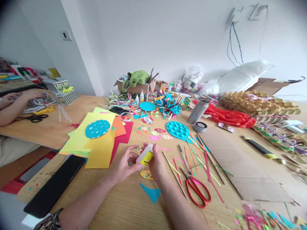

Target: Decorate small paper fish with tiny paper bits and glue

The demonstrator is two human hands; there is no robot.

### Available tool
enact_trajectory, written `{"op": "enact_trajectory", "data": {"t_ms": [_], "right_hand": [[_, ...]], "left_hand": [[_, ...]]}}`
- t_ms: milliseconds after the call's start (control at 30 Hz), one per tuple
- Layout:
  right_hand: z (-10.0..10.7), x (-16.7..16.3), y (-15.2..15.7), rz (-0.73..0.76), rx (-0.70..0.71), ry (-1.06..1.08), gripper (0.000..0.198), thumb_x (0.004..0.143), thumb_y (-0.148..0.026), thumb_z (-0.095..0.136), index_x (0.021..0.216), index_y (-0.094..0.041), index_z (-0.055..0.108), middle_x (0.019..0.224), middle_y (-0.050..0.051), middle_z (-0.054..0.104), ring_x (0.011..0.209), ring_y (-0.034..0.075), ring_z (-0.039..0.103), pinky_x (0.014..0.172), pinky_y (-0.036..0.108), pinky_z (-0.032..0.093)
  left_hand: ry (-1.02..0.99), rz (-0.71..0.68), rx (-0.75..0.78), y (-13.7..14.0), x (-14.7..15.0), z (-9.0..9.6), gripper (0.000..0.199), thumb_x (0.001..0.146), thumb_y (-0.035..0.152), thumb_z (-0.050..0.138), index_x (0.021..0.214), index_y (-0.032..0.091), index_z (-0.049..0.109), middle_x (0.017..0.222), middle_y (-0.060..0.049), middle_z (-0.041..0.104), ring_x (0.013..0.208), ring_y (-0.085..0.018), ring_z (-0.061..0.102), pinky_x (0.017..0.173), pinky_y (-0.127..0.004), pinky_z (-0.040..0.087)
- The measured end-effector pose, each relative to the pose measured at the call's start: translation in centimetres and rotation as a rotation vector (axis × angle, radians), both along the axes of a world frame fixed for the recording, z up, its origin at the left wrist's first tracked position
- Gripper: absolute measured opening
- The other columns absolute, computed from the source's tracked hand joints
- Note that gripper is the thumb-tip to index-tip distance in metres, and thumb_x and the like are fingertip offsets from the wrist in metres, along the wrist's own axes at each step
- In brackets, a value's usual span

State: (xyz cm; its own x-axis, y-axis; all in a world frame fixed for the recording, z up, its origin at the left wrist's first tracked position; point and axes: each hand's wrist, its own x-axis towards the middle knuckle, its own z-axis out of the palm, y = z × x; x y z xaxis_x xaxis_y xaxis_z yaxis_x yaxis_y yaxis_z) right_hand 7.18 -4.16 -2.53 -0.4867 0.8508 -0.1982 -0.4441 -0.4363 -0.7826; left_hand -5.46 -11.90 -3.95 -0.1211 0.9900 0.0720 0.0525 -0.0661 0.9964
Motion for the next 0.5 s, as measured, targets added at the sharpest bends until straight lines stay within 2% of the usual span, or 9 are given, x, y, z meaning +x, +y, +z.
{"op": "enact_trajectory", "data": {"t_ms": [100,267,400,500], "right_hand": [[-0.7,0.2,0.5,0.02,0.115,-0.133,0.059,0.06,-0.074,0.071,0.086,-0.021,0.069,0.078,0.004,0.066,0.073,0.021,0.059,0.067,0.034,0.048],[-1.1,0.7,1.1,0.171,0.303,-0.335,0.047,0.069,-0.062,0.073,0.078,-0.017,0.063,0.071,0.004,0.065,0.063,0.016,0.055,0.059,0.03,0.043],[-0.4,1.3,1.6,0.215,0.311,-0.37,0.044,0.069,-0.055,0.075,0.083,-0.015,0.062,0.074,0.004,0.068,0.065,0.015,0.059,0.056,0.026,0.043],[0.6,2.1,2.8,0.341,0.301,-0.42,0.04,0.063,-0.043,0.084,0.083,-0.015,0.063,0.074,0.003,0.068,0.068,0.016,0.063,0.055,0.024,0.049]], "left_hand": [[0.01,0.044,-0.01,0.0,-0.1,0.3,0.06,0.078,0.03,0.069,0.128,0.018,0.038,0.089,-0.003,0.065,0.08,-0.016,0.061,0.074,-0.03,0.047],[0.037,0.082,-0.02,0.0,-0.3,0.7,0.059,0.077,0.028,0.068,0.127,0.016,0.039,0.088,-0.003,0.066,0.081,-0.017,0.062,0.076,-0.031,0.047],[0.078,0.098,-0.048,0.0,-0.3,0.8,0.058,0.078,0.028,0.067,0.127,0.016,0.039,0.086,-0.002,0.065,0.082,-0.018,0.062,0.076,-0.032,0.047],[0.092,0.067,-0.088,0.0,-0.5,0.7,0.063,0.079,0.033,0.068,0.132,0.018,0.037,0.093,-0.005,0.066,0.087,-0.019,0.063,0.079,-0.033,0.048]]}}
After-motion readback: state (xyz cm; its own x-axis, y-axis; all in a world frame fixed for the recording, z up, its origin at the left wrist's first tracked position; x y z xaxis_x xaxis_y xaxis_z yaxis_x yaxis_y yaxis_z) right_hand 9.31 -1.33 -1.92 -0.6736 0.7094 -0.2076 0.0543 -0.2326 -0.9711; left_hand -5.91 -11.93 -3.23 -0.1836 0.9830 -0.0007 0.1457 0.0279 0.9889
